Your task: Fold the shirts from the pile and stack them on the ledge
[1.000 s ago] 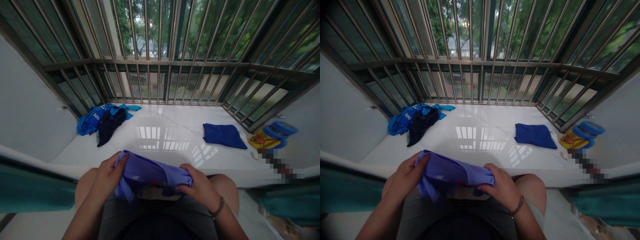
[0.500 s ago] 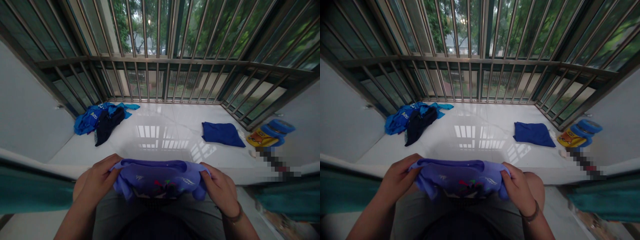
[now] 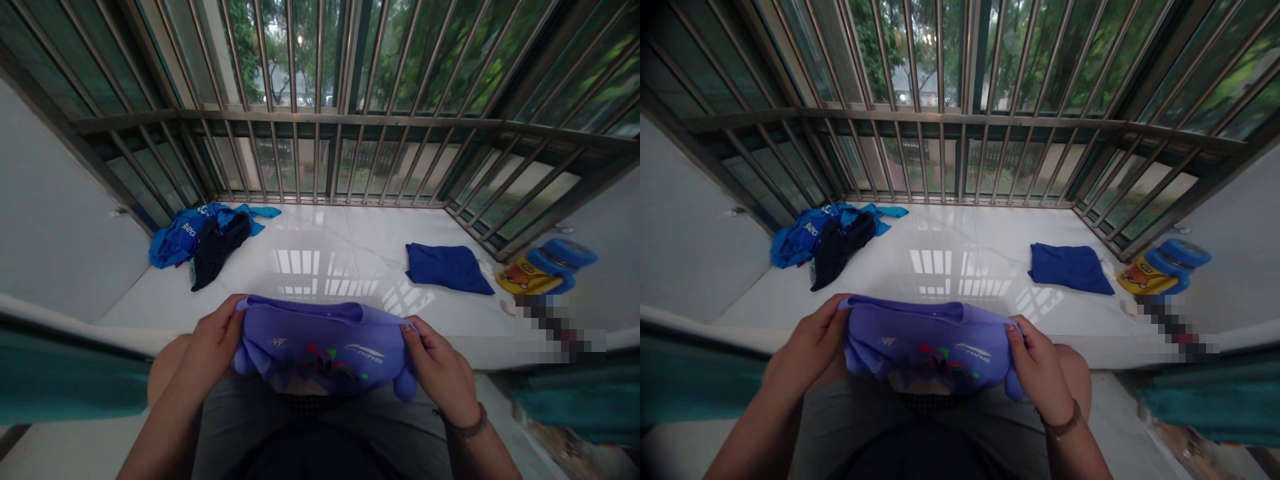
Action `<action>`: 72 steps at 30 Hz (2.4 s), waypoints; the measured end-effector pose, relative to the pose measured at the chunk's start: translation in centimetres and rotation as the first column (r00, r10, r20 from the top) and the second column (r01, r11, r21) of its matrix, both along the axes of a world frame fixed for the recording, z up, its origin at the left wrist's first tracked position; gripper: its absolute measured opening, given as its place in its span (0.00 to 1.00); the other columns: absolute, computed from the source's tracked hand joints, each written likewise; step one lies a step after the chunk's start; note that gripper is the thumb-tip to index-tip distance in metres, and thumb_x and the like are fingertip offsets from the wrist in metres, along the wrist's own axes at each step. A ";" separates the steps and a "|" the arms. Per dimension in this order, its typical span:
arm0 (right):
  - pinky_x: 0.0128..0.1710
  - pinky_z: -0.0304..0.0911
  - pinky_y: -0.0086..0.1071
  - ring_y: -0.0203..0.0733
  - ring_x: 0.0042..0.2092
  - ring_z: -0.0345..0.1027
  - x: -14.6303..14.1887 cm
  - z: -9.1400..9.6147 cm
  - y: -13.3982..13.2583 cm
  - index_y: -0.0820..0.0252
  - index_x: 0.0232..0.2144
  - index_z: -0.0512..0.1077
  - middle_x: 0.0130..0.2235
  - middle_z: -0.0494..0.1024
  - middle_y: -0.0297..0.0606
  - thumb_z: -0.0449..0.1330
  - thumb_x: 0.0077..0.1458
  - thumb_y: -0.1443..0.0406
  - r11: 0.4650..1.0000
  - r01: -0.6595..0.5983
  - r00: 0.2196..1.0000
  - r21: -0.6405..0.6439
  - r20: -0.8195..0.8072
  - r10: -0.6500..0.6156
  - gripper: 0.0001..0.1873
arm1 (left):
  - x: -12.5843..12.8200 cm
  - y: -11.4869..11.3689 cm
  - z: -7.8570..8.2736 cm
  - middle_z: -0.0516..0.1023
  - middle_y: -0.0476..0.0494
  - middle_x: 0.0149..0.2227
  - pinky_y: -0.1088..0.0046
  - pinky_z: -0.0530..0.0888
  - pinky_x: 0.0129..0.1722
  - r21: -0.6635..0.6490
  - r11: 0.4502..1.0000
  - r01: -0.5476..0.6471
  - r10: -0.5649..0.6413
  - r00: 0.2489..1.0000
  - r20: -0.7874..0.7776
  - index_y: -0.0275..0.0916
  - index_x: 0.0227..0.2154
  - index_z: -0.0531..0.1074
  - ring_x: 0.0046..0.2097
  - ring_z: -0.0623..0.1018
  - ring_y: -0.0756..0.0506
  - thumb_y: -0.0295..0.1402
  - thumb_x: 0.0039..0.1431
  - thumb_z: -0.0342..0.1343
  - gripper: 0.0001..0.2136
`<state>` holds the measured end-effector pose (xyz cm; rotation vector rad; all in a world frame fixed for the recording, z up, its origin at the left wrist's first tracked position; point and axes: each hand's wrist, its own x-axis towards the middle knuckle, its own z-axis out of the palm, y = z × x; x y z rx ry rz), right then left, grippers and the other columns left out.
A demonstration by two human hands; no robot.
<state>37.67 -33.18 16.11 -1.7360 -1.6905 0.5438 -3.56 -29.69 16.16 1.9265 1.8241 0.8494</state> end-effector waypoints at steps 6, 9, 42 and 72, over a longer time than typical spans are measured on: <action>0.35 0.70 0.37 0.50 0.35 0.78 -0.2 -2.2 0.4 0.52 0.43 0.76 0.34 0.83 0.40 0.49 0.73 0.48 0.978 0.156 0.985 0.140 0.051 -0.164 0.21 | 0.7 0.4 -2.8 0.87 0.44 0.46 0.63 0.80 0.51 0.122 0.984 -0.127 0.138 0.987 -0.080 0.47 0.51 0.78 0.48 0.86 0.39 0.36 0.68 0.47 0.17; 0.33 0.70 0.36 0.49 0.32 0.77 -1.6 -4.4 0.1 0.53 0.42 0.74 0.30 0.81 0.38 0.47 0.74 0.48 0.973 0.186 0.982 0.134 -0.041 -0.183 0.22 | 2.7 0.0 -4.5 0.85 0.45 0.41 0.66 0.80 0.43 0.130 0.949 -0.286 0.285 0.958 0.030 0.45 0.51 0.76 0.41 0.85 0.40 0.32 0.67 0.47 0.16; 0.73 0.53 0.54 0.60 0.75 0.54 -6.6 -11.4 17.8 0.60 0.73 0.65 0.75 0.64 0.55 0.60 0.73 0.55 0.981 -0.146 0.817 -0.124 0.544 0.190 0.33 | 8.0 19.4 -12.0 0.74 0.34 0.69 0.55 0.66 0.70 -0.103 0.985 0.142 -0.175 0.847 -0.502 0.43 0.65 0.74 0.69 0.72 0.36 0.37 0.77 0.52 0.19; 0.67 0.64 0.51 0.60 0.71 0.65 -10.2 -15.1 5.2 0.47 0.69 0.73 0.73 0.69 0.42 0.54 0.74 0.53 0.967 -0.172 0.845 -0.187 0.476 0.243 0.26 | -2.6 9.4 -12.5 0.81 0.24 0.57 0.46 0.77 0.59 0.084 0.971 -0.225 0.227 0.746 -0.626 0.33 0.57 0.76 0.54 0.83 0.30 0.33 0.73 0.47 0.18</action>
